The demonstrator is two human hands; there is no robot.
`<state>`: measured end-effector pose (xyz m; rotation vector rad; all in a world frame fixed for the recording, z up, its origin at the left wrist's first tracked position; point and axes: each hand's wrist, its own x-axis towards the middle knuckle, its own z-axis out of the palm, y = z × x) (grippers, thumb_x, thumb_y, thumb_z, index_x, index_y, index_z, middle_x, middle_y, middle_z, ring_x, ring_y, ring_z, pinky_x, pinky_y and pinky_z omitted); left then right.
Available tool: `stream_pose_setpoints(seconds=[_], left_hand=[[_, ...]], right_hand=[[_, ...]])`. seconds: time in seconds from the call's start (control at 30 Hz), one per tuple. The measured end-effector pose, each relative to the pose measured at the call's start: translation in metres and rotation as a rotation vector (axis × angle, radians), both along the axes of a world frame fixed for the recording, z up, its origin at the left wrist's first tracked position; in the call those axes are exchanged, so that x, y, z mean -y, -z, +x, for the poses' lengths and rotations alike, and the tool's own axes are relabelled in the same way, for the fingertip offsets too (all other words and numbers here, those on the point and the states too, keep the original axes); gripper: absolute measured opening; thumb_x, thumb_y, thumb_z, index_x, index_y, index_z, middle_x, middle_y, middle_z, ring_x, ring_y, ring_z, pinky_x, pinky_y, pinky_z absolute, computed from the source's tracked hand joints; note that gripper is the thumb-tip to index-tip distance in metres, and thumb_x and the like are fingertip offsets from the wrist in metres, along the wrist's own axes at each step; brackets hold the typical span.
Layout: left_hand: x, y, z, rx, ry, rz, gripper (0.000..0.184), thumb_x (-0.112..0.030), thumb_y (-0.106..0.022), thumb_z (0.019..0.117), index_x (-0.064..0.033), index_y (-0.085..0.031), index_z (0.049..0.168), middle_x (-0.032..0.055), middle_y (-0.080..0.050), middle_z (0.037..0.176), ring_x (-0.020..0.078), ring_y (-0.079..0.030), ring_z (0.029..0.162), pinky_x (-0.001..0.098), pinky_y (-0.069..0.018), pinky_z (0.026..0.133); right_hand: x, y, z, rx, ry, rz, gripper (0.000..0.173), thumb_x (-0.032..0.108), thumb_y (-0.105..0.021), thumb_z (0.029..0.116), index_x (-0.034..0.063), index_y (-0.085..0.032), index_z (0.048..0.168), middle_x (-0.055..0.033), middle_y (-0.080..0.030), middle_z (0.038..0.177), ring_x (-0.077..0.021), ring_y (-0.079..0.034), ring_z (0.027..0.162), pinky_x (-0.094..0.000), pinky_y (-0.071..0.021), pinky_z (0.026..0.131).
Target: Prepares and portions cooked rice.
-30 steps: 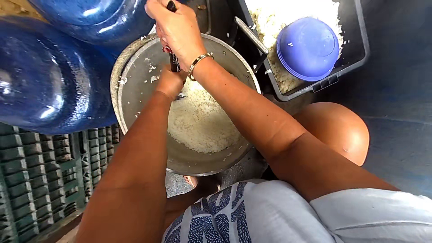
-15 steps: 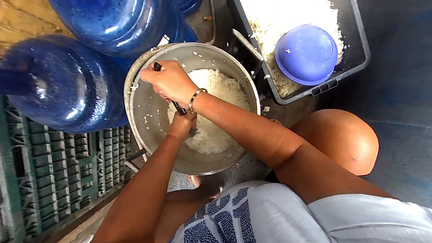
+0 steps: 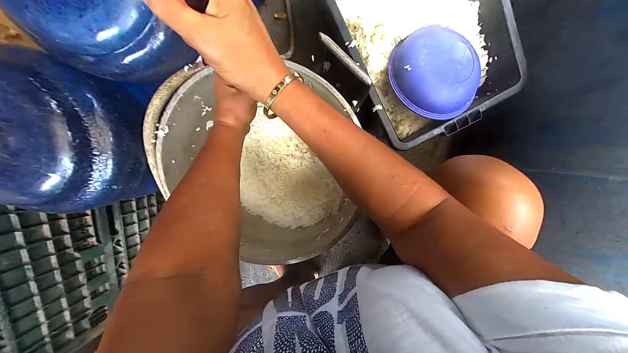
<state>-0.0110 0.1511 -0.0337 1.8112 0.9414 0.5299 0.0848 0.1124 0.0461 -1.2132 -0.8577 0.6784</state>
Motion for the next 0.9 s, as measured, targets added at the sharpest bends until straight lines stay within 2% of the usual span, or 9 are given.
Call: stream_pose_setpoints(seconds=[0.07, 0.13, 0.17, 0.23, 0.37, 0.43, 0.6, 0.7, 0.9], left_hand=[[0.007, 0.004, -0.004, -0.001, -0.051, 0.074, 0.042, -0.005, -0.068, 0.0894, 0.0061, -0.054, 0.127, 0.0092, -0.062, 0.113, 0.0045, -0.060, 0.105, 0.0212, -0.0486, 0.094], [0.027, -0.024, -0.003, -0.269, -0.048, 0.117, 0.043, -0.014, -0.060, 0.1017, 0.0127, -0.050, 0.134, 0.0250, -0.058, 0.128, 0.0178, -0.058, 0.117, 0.0253, -0.0453, 0.102], [0.037, -0.060, 0.007, -0.564, 0.002, 0.005, 0.048, -0.023, -0.048, 0.1094, 0.0085, -0.044, 0.146, 0.0244, -0.050, 0.147, 0.0178, -0.050, 0.135, 0.0267, -0.0367, 0.113], [0.044, -0.085, 0.017, -0.728, -0.017, -0.150, 0.050, -0.026, -0.042, 0.1117, 0.0024, -0.040, 0.152, 0.0197, -0.043, 0.157, 0.0151, -0.041, 0.145, 0.0287, -0.0305, 0.119], [0.031, -0.023, -0.006, -0.292, -0.167, -0.170, 0.041, -0.005, -0.054, 0.1038, 0.0077, -0.045, 0.142, 0.0209, -0.052, 0.137, 0.0146, -0.054, 0.119, 0.0249, -0.0448, 0.101], [0.030, -0.004, -0.016, -0.220, -0.121, -0.141, 0.043, -0.001, -0.056, 0.1017, 0.0092, -0.046, 0.142, 0.0243, -0.053, 0.139, 0.0210, -0.055, 0.122, 0.0310, -0.0447, 0.104], [0.062, 0.009, -0.027, -0.255, -0.117, -0.093, 0.040, -0.001, -0.059, 0.0986, 0.0058, -0.050, 0.137, 0.0160, -0.057, 0.128, 0.0107, -0.054, 0.115, 0.0250, -0.0437, 0.101], [0.083, 0.003, -0.034, -0.132, -0.176, -0.237, 0.037, 0.002, -0.055, 0.0998, 0.0021, -0.048, 0.137, 0.0075, -0.056, 0.118, 0.0011, -0.053, 0.103, 0.0187, -0.0455, 0.093], [0.119, 0.008, -0.066, 0.116, -0.240, -0.509, 0.024, 0.000, -0.056, 0.0963, -0.0118, -0.053, 0.117, -0.0060, -0.061, 0.095, 0.0002, -0.061, 0.084, 0.0238, -0.0544, 0.080]], right_hand=[[-0.002, 0.003, -0.010, 0.027, -0.003, 0.030, 0.022, 0.002, -0.069, 0.0943, -0.0003, -0.063, 0.073, -0.0066, -0.054, 0.061, -0.0123, -0.054, 0.056, -0.0291, -0.0480, 0.051], [0.000, 0.001, -0.023, 0.069, -0.047, 0.079, 0.026, 0.000, -0.066, 0.0931, 0.0016, -0.058, 0.068, -0.0031, -0.048, 0.059, -0.0103, -0.049, 0.055, -0.0280, -0.0432, 0.052], [0.003, -0.002, -0.029, 0.079, -0.081, 0.093, 0.029, 0.000, -0.065, 0.0931, 0.0026, -0.056, 0.066, -0.0018, -0.046, 0.058, -0.0095, -0.047, 0.055, -0.0271, -0.0417, 0.051], [0.005, -0.006, -0.035, 0.111, -0.135, 0.085, 0.033, -0.001, -0.064, 0.0928, 0.0050, -0.052, 0.063, 0.0000, -0.043, 0.056, -0.0085, -0.045, 0.052, -0.0265, -0.0400, 0.050], [0.001, -0.012, -0.028, 0.152, -0.146, -0.002, 0.038, -0.001, -0.063, 0.0933, 0.0083, -0.047, 0.060, 0.0017, -0.040, 0.055, -0.0081, -0.042, 0.051, -0.0264, -0.0378, 0.049], [0.002, -0.015, -0.025, 0.155, -0.155, -0.068, 0.039, -0.001, -0.063, 0.0937, 0.0098, -0.046, 0.060, 0.0026, -0.040, 0.054, -0.0080, -0.042, 0.051, -0.0273, -0.0378, 0.050], [0.015, -0.014, -0.028, 0.202, -0.256, -0.285, 0.029, 0.007, -0.060, 0.0984, 0.0069, -0.055, 0.070, -0.0004, -0.048, 0.067, -0.0117, -0.048, 0.063, -0.0325, -0.0412, 0.061], [0.023, -0.017, -0.036, 0.218, -0.271, -0.376, 0.027, 0.009, -0.060, 0.0999, 0.0063, -0.058, 0.073, -0.0025, -0.052, 0.072, -0.0133, -0.052, 0.069, -0.0343, -0.0429, 0.064], [0.037, -0.032, -0.054, 0.189, -0.392, -0.534, 0.020, 0.015, -0.059, 0.1022, 0.0009, -0.068, 0.090, -0.0105, -0.064, 0.090, -0.0206, -0.061, 0.083, -0.0419, -0.0492, 0.075]])
